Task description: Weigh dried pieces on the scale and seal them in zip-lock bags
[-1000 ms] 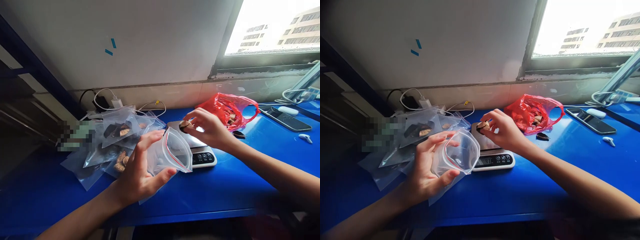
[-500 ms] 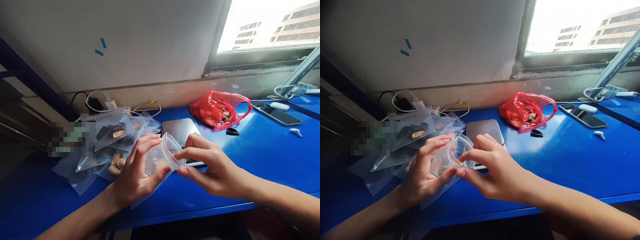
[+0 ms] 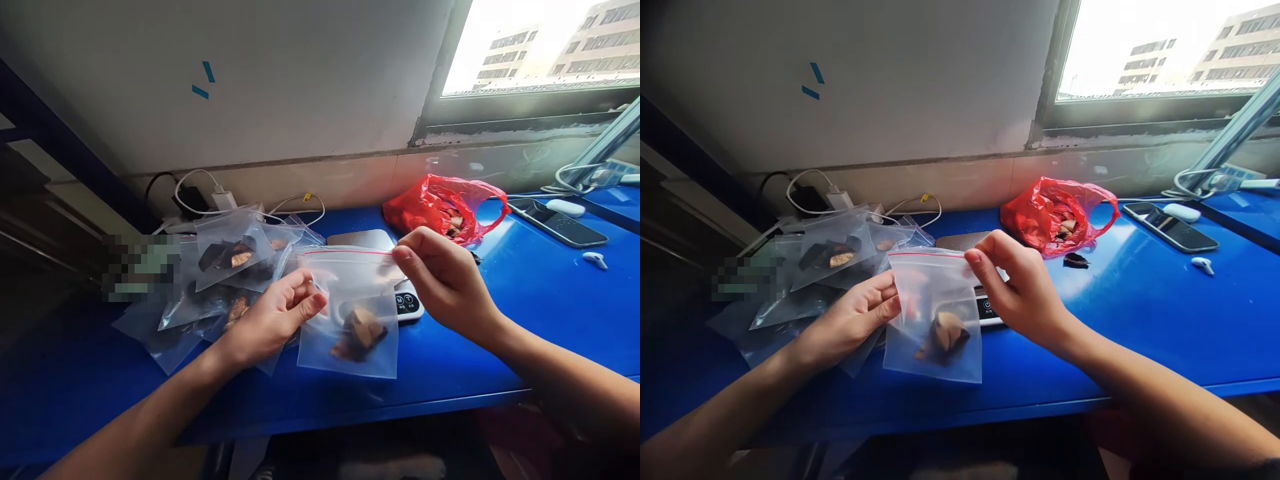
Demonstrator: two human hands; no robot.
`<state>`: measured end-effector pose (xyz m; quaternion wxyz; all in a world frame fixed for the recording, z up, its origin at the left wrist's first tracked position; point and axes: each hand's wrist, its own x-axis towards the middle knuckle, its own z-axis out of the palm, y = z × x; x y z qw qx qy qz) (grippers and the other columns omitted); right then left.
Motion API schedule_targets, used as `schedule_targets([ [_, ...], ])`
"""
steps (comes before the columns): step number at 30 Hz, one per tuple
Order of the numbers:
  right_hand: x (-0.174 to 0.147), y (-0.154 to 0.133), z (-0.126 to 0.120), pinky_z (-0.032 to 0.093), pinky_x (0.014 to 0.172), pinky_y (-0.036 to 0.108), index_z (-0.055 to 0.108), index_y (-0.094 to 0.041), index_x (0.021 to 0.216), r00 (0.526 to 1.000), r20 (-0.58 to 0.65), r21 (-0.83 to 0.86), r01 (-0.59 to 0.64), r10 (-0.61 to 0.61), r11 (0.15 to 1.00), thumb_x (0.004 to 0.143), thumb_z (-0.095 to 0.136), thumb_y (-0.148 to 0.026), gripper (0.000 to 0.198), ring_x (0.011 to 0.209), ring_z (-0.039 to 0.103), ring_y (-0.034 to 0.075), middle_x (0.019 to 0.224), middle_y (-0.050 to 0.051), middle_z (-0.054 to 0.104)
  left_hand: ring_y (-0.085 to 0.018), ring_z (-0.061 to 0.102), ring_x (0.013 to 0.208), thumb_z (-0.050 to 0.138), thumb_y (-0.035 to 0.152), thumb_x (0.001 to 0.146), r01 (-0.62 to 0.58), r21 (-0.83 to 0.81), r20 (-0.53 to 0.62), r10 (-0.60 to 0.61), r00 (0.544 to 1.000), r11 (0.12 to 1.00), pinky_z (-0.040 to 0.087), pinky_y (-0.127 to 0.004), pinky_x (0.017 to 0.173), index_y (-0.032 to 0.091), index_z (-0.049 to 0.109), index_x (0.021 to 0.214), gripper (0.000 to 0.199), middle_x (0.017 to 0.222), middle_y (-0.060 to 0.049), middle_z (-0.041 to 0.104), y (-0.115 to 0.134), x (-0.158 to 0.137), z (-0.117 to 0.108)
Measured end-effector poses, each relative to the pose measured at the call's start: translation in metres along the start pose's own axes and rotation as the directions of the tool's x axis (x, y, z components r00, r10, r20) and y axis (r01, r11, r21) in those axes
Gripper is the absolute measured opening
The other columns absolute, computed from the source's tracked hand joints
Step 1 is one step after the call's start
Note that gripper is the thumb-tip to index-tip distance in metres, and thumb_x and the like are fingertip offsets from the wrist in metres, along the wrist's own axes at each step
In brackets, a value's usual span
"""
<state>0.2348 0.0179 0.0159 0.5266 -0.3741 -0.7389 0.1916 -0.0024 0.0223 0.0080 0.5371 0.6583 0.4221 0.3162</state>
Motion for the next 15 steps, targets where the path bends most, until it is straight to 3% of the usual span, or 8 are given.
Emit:
schedule_targets([
  [3, 0.0035, 0.0022, 0.0016, 0.042, 0.05, 0.022, 0.057, -0.019, 0.075, 0.993, -0.117, 0.012, -0.016, 0.018, 1.0, 0.094, 0.056, -0.025, 0.019, 0.055, 0.055, 0.01, 0.064, 0.0, 0.062, -0.014, 0.056, 0.061, 0.071, 0.055, 0.077, 0.001, -0.022, -0.065, -0.002, 0.998, 1.0, 0.042, -0.023, 0.056, 0.018, 0.067, 0.091, 0.04, 0.064, 0.0, 0.059, 0.0015, -0.0006, -0.0009],
  [7, 0.0054, 0.0029, 0.0012, 0.044, 0.05, 0.023, 0.057, -0.02, 0.076, 0.967, -0.253, 0.019, -0.018, 0.022, 1.0, 0.091, 0.061, -0.024, 0.015, 0.053, 0.054, 0.01, 0.061, -0.001, 0.059, -0.01, 0.047, 0.053, 0.067, 0.045, 0.085, -0.052, -0.015, -0.118, 0.05, 0.992, 0.999, 0.036, -0.019, 0.051, 0.021, 0.069, 0.091, 0.025, 0.056, 0.003, 0.056, -0.0005, -0.0033, -0.0045],
  [10, 0.0041, 0.0043, 0.0014, 0.041, 0.048, 0.023, 0.055, -0.021, 0.09, 0.987, -0.14, 0.111, -0.067, 0.083, 0.991, 0.092, 0.058, -0.025, 0.005, 0.052, 0.052, 0.01, 0.06, -0.003, 0.055, -0.011, 0.053, 0.06, 0.067, 0.042, 0.085, -0.063, -0.083, -0.118, 0.053, 0.992, 0.995, 0.041, -0.02, 0.057, 0.02, 0.07, 0.09, 0.023, 0.065, 0.001, 0.061, -0.0016, -0.0037, -0.006],
  [13, 0.0021, 0.0046, 0.0027, 0.036, 0.045, 0.023, 0.054, -0.022, 0.097, 0.99, 0.005, 0.166, -0.137, 0.138, 0.977, 0.094, 0.054, -0.027, 0.007, 0.051, 0.047, 0.01, 0.058, -0.005, 0.05, -0.012, 0.056, 0.067, 0.068, 0.042, 0.084, -0.099, -0.149, -0.171, 0.073, 0.982, 0.984, 0.045, -0.021, 0.063, 0.019, 0.069, 0.09, 0.024, 0.077, -0.002, 0.064, -0.0023, -0.0021, -0.0054],
  [15, 0.0013, 0.0033, 0.0036, 0.035, 0.046, 0.023, 0.054, -0.022, 0.099, 0.986, 0.035, 0.194, -0.169, 0.165, 0.966, 0.094, 0.054, -0.03, 0.009, 0.052, 0.046, 0.009, 0.059, -0.005, 0.049, -0.011, 0.054, 0.065, 0.07, 0.038, 0.083, -0.135, -0.158, -0.226, 0.097, 0.969, 0.978, 0.043, -0.02, 0.062, 0.019, 0.067, 0.089, 0.021, 0.073, 0.0, 0.062, -0.0031, -0.0007, -0.0041],
])
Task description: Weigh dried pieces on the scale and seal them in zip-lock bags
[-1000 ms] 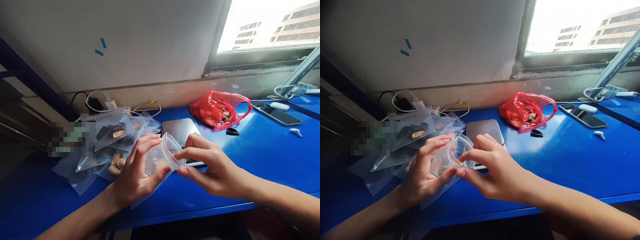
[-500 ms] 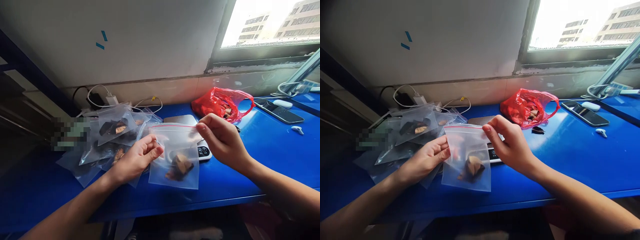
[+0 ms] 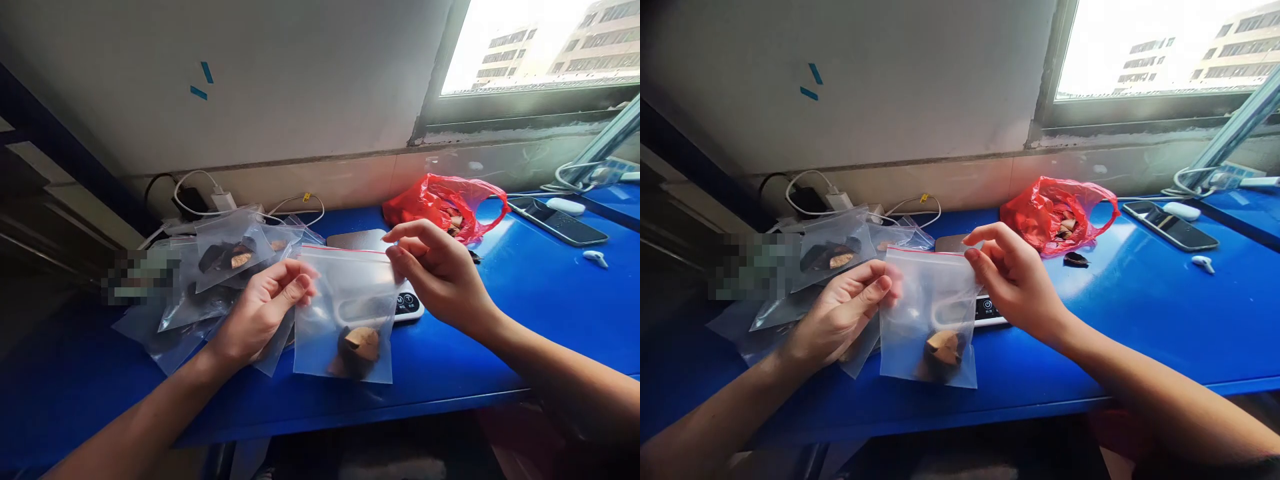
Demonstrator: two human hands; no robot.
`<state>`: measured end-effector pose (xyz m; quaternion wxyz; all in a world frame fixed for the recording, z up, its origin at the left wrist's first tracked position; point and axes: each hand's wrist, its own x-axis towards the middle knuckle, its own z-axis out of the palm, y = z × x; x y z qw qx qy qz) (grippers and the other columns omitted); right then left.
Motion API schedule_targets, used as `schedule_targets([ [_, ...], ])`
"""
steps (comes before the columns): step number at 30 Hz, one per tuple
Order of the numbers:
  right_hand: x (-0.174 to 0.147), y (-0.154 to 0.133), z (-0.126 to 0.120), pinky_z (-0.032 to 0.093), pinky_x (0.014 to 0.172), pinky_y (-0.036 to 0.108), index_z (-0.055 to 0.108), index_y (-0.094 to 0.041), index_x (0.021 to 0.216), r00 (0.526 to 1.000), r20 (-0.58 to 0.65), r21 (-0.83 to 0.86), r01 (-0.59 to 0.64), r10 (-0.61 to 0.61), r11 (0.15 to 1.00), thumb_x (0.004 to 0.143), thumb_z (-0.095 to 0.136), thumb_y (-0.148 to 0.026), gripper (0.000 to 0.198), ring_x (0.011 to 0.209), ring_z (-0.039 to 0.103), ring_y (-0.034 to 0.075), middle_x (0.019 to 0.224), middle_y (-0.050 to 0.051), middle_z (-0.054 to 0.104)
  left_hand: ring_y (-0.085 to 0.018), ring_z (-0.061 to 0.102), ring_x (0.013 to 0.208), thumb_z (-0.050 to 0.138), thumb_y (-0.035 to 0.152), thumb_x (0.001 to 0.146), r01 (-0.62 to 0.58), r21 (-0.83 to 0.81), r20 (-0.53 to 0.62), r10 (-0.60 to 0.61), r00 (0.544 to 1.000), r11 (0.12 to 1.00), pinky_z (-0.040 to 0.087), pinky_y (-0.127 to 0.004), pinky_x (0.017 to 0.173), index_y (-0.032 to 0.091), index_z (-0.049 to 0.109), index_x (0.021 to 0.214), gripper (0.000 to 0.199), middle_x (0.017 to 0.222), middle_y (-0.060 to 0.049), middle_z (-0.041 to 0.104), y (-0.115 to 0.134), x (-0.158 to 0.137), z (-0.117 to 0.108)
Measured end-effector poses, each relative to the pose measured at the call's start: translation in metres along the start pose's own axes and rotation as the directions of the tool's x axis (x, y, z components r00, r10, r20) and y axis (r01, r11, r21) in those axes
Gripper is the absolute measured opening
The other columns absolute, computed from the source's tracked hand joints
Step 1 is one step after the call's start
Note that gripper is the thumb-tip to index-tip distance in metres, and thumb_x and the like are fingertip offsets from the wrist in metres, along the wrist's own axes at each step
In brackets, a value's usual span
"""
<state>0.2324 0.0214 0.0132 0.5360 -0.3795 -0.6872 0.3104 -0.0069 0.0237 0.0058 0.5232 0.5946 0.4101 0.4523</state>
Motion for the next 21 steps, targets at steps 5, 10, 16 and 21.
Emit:
schedule_targets([
  [5, -0.001, -0.004, 0.002, 0.038, 0.051, 0.023, 0.053, -0.021, 0.105, 0.995, 0.074, 0.083, -0.076, 0.07, 0.994, 0.092, 0.057, -0.033, 0.018, 0.061, 0.051, 0.01, 0.068, -0.002, 0.054, -0.007, 0.045, 0.056, 0.068, 0.032, 0.085, -0.025, -0.019, -0.065, 0.024, 0.998, 0.999, 0.037, -0.017, 0.055, 0.02, 0.062, 0.088, 0.013, 0.062, 0.005, 0.053, -0.001, -0.002, 0.003],
  [10, -0.006, -0.002, 0.007, 0.037, 0.051, 0.02, 0.057, -0.018, 0.104, 0.965, 0.233, 0.096, -0.149, 0.123, 0.984, 0.091, 0.058, -0.03, 0.017, 0.06, 0.046, 0.008, 0.07, -0.002, 0.052, -0.009, 0.046, 0.056, 0.058, 0.033, 0.09, -0.022, -0.024, -0.037, 0.021, 0.999, 0.999, 0.038, -0.019, 0.057, 0.021, 0.059, 0.091, 0.012, 0.06, 0.006, 0.054, 0.003, -0.004, 0.003],
  [16, -0.011, 0.004, 0.015, 0.041, 0.056, 0.02, 0.046, -0.022, 0.119, 0.949, 0.259, 0.216, -0.237, 0.178, 0.947, 0.091, 0.058, -0.031, 0.032, 0.066, 0.049, 0.009, 0.085, -0.001, 0.051, -0.009, 0.047, 0.055, 0.062, 0.033, 0.087, -0.047, 0.072, -0.126, 0.056, 0.99, 0.996, 0.038, -0.02, 0.056, 0.018, 0.059, 0.083, 0.016, 0.061, 0.005, 0.055, 0.001, 0.003, 0.002],
  [21, -0.015, 0.01, 0.021, 0.041, 0.057, 0.022, 0.048, -0.02, 0.11, 0.902, 0.351, 0.207, -0.339, 0.254, 0.918, 0.087, 0.062, -0.039, 0.033, 0.066, 0.049, 0.011, 0.076, -0.002, 0.051, -0.009, 0.048, 0.054, 0.064, 0.03, 0.084, -0.108, -0.009, -0.301, 0.101, 0.948, 0.994, 0.041, -0.019, 0.056, 0.019, 0.056, 0.084, 0.014, 0.064, 0.005, 0.055, 0.002, 0.006, 0.002],
])
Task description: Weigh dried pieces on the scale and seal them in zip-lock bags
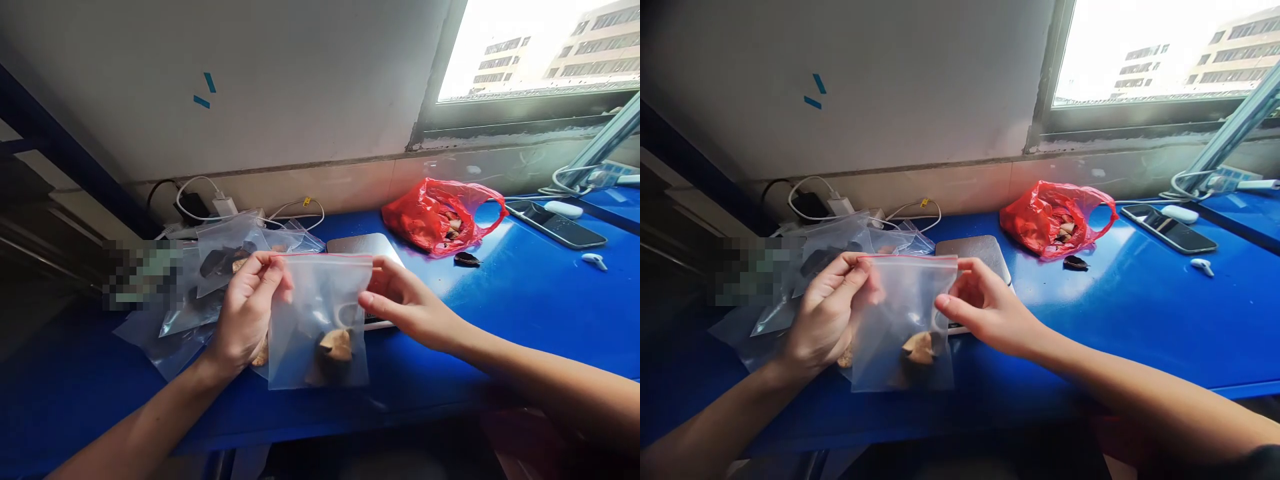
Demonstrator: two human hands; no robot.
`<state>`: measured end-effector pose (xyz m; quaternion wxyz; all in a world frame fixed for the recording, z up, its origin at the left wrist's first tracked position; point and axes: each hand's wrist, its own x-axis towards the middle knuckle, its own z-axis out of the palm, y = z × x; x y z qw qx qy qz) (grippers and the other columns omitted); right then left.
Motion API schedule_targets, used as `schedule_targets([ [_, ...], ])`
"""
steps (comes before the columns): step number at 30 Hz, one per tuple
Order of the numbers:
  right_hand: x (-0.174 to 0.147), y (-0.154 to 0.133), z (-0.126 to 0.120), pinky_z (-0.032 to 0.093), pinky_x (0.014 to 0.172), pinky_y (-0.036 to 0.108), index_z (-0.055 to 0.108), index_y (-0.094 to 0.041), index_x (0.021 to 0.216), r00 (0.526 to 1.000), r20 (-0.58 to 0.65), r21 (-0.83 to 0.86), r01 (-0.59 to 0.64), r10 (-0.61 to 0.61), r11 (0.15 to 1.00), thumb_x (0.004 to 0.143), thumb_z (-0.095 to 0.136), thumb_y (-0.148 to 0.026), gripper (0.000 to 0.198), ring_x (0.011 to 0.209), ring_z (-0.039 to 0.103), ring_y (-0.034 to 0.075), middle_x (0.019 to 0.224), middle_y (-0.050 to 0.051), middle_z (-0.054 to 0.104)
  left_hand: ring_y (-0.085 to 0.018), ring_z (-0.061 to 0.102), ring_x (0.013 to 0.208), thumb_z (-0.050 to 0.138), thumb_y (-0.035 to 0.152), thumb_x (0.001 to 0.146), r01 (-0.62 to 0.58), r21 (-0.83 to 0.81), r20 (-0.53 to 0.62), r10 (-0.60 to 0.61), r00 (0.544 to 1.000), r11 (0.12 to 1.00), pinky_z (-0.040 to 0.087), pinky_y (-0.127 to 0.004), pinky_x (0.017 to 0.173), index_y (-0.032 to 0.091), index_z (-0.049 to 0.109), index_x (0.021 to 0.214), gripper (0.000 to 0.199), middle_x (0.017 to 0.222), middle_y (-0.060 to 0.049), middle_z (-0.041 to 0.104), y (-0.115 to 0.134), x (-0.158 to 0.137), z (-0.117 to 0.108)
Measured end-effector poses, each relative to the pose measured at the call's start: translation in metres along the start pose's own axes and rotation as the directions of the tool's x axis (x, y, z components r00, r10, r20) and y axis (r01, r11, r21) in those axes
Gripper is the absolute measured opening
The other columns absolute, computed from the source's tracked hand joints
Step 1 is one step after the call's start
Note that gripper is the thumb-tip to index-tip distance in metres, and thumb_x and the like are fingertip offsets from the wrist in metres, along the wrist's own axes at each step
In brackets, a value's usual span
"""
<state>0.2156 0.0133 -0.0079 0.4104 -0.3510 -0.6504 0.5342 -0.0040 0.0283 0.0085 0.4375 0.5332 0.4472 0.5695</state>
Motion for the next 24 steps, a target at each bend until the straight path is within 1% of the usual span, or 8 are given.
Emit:
schedule_targets([
  [5, -0.004, -0.003, 0.002, 0.032, 0.052, 0.022, 0.054, -0.016, 0.072, 0.998, 0.059, -0.337, 0.043, -0.025, 0.941, 0.092, 0.053, -0.032, 0.026, 0.058, 0.042, 0.009, 0.063, -0.002, 0.049, -0.01, 0.049, 0.053, 0.066, 0.027, 0.08, 0.008, -0.024, -0.085, -0.01, 0.996, 1.0, 0.043, -0.02, 0.052, 0.019, 0.057, 0.083, 0.013, 0.064, 0.004, 0.055, 0.002, 0.003, 0.0],
  [12, -0.001, -0.011, -0.01, 0.037, 0.052, 0.023, 0.053, -0.017, 0.075, 0.992, -0.02, -0.383, 0.108, -0.125, 0.917, 0.091, 0.052, -0.029, 0.02, 0.058, 0.045, 0.01, 0.064, -0.002, 0.051, -0.007, 0.049, 0.054, 0.073, 0.027, 0.071, -0.067, -0.031, -0.063, 0.065, 0.996, 0.997, 0.043, -0.015, 0.054, 0.019, 0.061, 0.074, 0.015, 0.062, 0.005, 0.057, 0.008, 0.011, -0.008],
  [14, -0.001, -0.015, -0.015, 0.043, 0.058, 0.025, 0.056, -0.017, 0.094, 0.938, -0.165, -0.443, 0.206, -0.305, 0.873, 0.09, 0.055, -0.029, 0.012, 0.067, 0.053, 0.012, 0.078, 0.001, 0.058, -0.008, 0.051, 0.055, 0.074, 0.023, 0.069, -0.049, 0.013, -0.001, 0.049, 0.999, 0.999, 0.043, -0.017, 0.053, 0.017, 0.065, 0.072, 0.011, 0.062, 0.003, 0.059, 0.01, 0.009, -0.008],
  [16, -0.003, -0.021, -0.017, 0.047, 0.067, 0.03, 0.053, -0.018, 0.111, 0.813, -0.245, -0.609, 0.294, -0.528, 0.737, 0.087, 0.06, -0.025, 0.026, 0.081, 0.057, 0.016, 0.094, 0.006, 0.061, -0.01, 0.053, 0.056, 0.073, 0.021, 0.072, -0.061, 0.141, 0.091, 0.049, 0.995, 0.988, 0.043, -0.019, 0.053, 0.016, 0.067, 0.071, 0.007, 0.063, 0.002, 0.062, 0.01, 0.002, -0.006],
  [18, -0.008, -0.027, -0.015, 0.047, 0.077, 0.036, 0.053, -0.018, 0.115, 0.739, -0.128, -0.775, 0.342, -0.662, 0.532, 0.086, 0.061, -0.021, 0.03, 0.093, 0.057, 0.021, 0.103, 0.01, 0.061, -0.012, 0.055, 0.058, 0.068, 0.021, 0.078, -0.165, 0.319, 0.206, 0.101, 0.973, 0.933, 0.044, -0.021, 0.054, 0.017, 0.068, 0.074, 0.006, 0.065, 0.001, 0.063, 0.009, -0.009, -0.002],
  [20, -0.014, -0.031, -0.007, 0.045, 0.083, 0.04, 0.057, -0.018, 0.108, 0.766, 0.082, -0.84, 0.398, -0.638, 0.37, 0.087, 0.06, -0.021, 0.022, 0.099, 0.054, 0.024, 0.102, 0.01, 0.062, -0.014, 0.059, 0.064, 0.063, 0.019, 0.084, -0.347, 0.43, 0.329, 0.213, 0.92, 0.833, 0.047, -0.024, 0.06, 0.019, 0.067, 0.078, 0.007, 0.071, 0.0, 0.064, 0.007, -0.022, 0.003],
  [22, -0.018, -0.03, 0.003, 0.043, 0.083, 0.041, 0.06, -0.016, 0.101, 0.802, 0.231, -0.824, 0.462, -0.551, 0.327, 0.089, 0.056, -0.021, 0.013, 0.099, 0.054, 0.026, 0.094, 0.009, 0.064, -0.014, 0.061, 0.069, 0.062, 0.013, 0.085, -0.509, 0.428, 0.417, 0.337, 0.844, 0.747, 0.048, -0.024, 0.065, 0.021, 0.067, 0.082, 0.009, 0.075, 0.0, 0.066, 0.006, -0.031, 0.007],
  [24, -0.02, -0.026, 0.011, 0.041, 0.078, 0.038, 0.062, -0.015, 0.093, 0.817, 0.273, -0.808, 0.482, -0.507, 0.34, 0.089, 0.052, -0.017, 0.011, 0.09, 0.055, 0.023, 0.084, 0.007, 0.064, -0.013, 0.063, 0.071, 0.063, 0.009, 0.084, -0.592, 0.398, 0.472, 0.397, 0.787, 0.7, 0.05, -0.023, 0.067, 0.022, 0.067, 0.085, 0.014, 0.078, 0.0, 0.068, 0.005, -0.035, 0.01],
])
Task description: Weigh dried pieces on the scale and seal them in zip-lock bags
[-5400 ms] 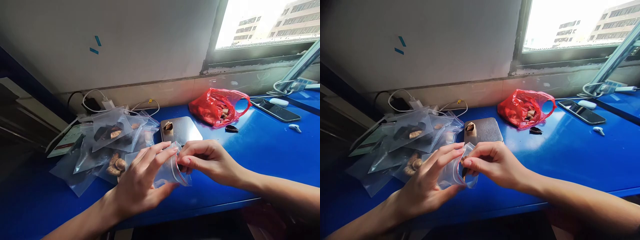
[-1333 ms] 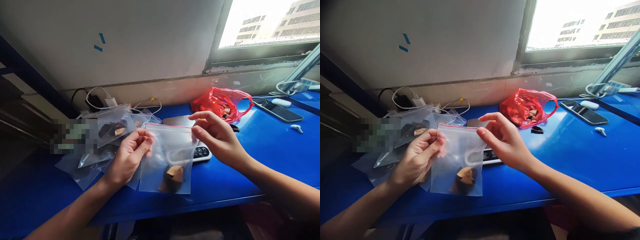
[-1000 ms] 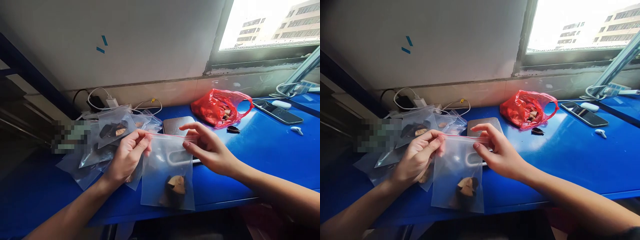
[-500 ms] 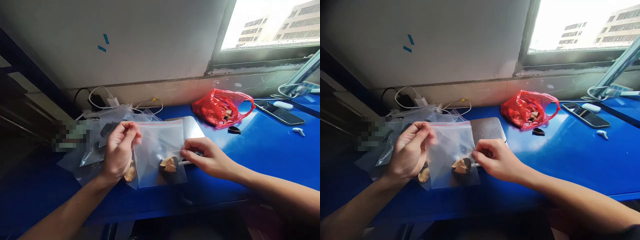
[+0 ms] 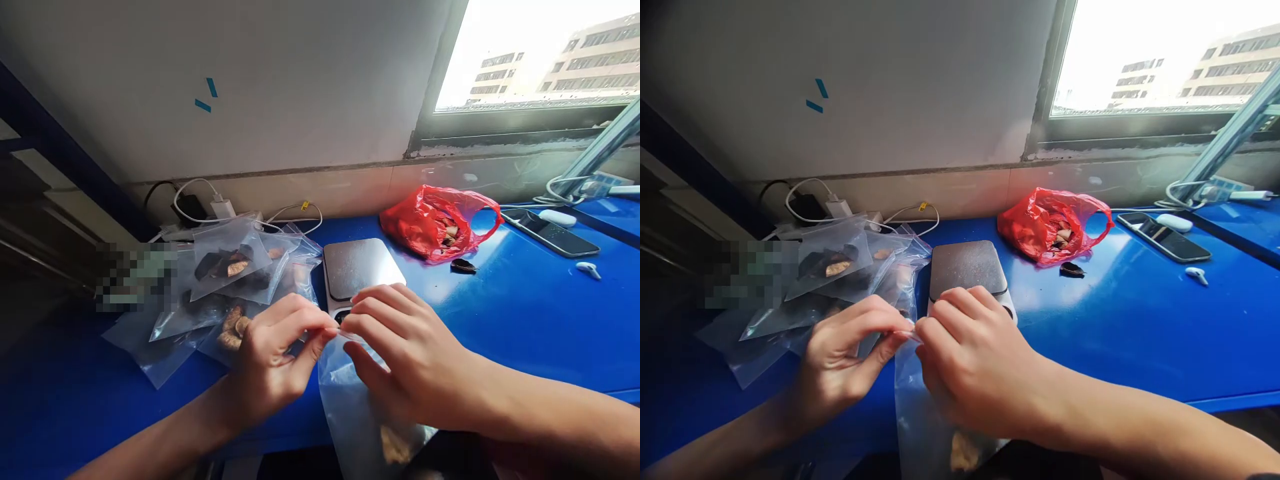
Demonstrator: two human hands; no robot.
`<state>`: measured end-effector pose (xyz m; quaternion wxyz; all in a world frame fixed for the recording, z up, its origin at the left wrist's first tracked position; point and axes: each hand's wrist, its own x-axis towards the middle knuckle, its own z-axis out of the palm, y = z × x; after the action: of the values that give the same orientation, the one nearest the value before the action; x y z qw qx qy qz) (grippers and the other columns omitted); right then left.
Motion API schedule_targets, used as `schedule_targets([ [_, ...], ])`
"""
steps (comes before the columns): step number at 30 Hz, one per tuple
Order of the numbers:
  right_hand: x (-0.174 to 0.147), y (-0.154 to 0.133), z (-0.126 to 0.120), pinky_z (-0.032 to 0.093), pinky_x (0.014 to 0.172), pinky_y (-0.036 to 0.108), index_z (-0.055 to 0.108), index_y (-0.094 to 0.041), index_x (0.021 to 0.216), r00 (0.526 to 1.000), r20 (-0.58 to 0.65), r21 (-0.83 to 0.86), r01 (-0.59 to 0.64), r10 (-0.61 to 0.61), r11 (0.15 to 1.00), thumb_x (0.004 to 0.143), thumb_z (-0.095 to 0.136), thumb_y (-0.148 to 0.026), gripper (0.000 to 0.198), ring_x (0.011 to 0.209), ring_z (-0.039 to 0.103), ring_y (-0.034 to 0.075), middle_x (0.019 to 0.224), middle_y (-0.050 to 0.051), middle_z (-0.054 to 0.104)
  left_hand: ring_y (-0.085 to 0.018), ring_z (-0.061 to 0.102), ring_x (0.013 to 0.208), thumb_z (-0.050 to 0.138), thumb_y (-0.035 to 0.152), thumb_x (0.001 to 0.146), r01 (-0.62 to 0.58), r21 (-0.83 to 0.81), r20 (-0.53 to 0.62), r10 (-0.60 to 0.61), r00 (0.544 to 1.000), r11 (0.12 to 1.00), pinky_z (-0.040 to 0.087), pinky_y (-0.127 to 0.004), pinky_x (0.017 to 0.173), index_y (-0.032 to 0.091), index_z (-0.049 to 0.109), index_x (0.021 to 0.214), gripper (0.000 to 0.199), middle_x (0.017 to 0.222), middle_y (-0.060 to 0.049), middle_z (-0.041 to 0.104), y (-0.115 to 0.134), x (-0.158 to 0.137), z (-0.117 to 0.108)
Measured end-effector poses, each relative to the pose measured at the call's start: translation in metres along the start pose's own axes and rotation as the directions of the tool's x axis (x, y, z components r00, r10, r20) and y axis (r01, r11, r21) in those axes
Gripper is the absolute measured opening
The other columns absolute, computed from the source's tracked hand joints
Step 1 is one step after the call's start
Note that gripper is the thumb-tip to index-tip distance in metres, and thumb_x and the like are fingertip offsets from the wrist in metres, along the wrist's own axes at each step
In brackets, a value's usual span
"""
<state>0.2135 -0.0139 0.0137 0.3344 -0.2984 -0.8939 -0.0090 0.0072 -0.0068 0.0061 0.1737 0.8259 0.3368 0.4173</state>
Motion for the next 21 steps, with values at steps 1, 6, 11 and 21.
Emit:
schedule_targets([
  [1, 0.0, -0.001, 0.003, 0.04, 0.075, 0.037, 0.063, -0.014, 0.09, 1.0, 0.005, 0.004, -0.005, 0.005, 1.0, 0.088, 0.05, -0.015, 0.013, 0.083, 0.054, 0.021, 0.08, 0.006, 0.063, -0.013, 0.064, 0.071, 0.063, 0.008, 0.084, -0.017, -0.003, 0.013, 0.017, 1.0, 1.0, 0.05, -0.023, 0.066, 0.022, 0.067, 0.086, 0.015, 0.078, 0.0, 0.068, 0.0, 0.0, 0.001],
  [6, 0.001, 0.0, 0.011, 0.032, 0.066, 0.032, 0.063, -0.014, 0.079, 1.0, -0.002, -0.073, -0.028, 0.028, 0.997, 0.087, 0.048, -0.014, 0.017, 0.067, 0.047, 0.016, 0.071, 0.004, 0.058, -0.013, 0.066, 0.07, 0.064, 0.009, 0.085, -0.015, -0.02, 0.064, 0.017, 0.998, 1.0, 0.051, -0.023, 0.065, 0.022, 0.068, 0.087, 0.014, 0.078, 0.001, 0.071, -0.003, 0.003, 0.003],
  [11, 0.004, -0.004, 0.009, 0.026, 0.061, 0.031, 0.056, -0.015, 0.069, 0.999, 0.003, -0.136, -0.036, 0.037, 0.99, 0.085, 0.045, -0.013, 0.02, 0.058, 0.037, 0.014, 0.065, 0.001, 0.052, -0.014, 0.064, 0.068, 0.064, 0.011, 0.084, -0.044, 0.067, 0.037, 0.041, 0.998, 0.997, 0.049, -0.026, 0.066, 0.022, 0.066, 0.081, 0.012, 0.075, 0.002, 0.07, 0.001, 0.006, 0.005],
  [21, 0.009, 0.016, -0.011, 0.03, 0.063, 0.029, 0.057, -0.017, 0.073, 0.991, -0.065, -0.085, -0.124, 0.119, 0.989, 0.084, 0.052, -0.016, 0.012, 0.062, 0.046, 0.012, 0.069, 0.0, 0.058, -0.022, 0.064, 0.088, 0.068, 0.02, 0.08, 0.146, -0.016, -0.229, -0.146, 0.962, 0.989, 0.048, -0.034, 0.086, 0.026, 0.07, 0.074, 0.01, 0.079, 0.0, 0.069, -0.002, 0.018, -0.019],
])
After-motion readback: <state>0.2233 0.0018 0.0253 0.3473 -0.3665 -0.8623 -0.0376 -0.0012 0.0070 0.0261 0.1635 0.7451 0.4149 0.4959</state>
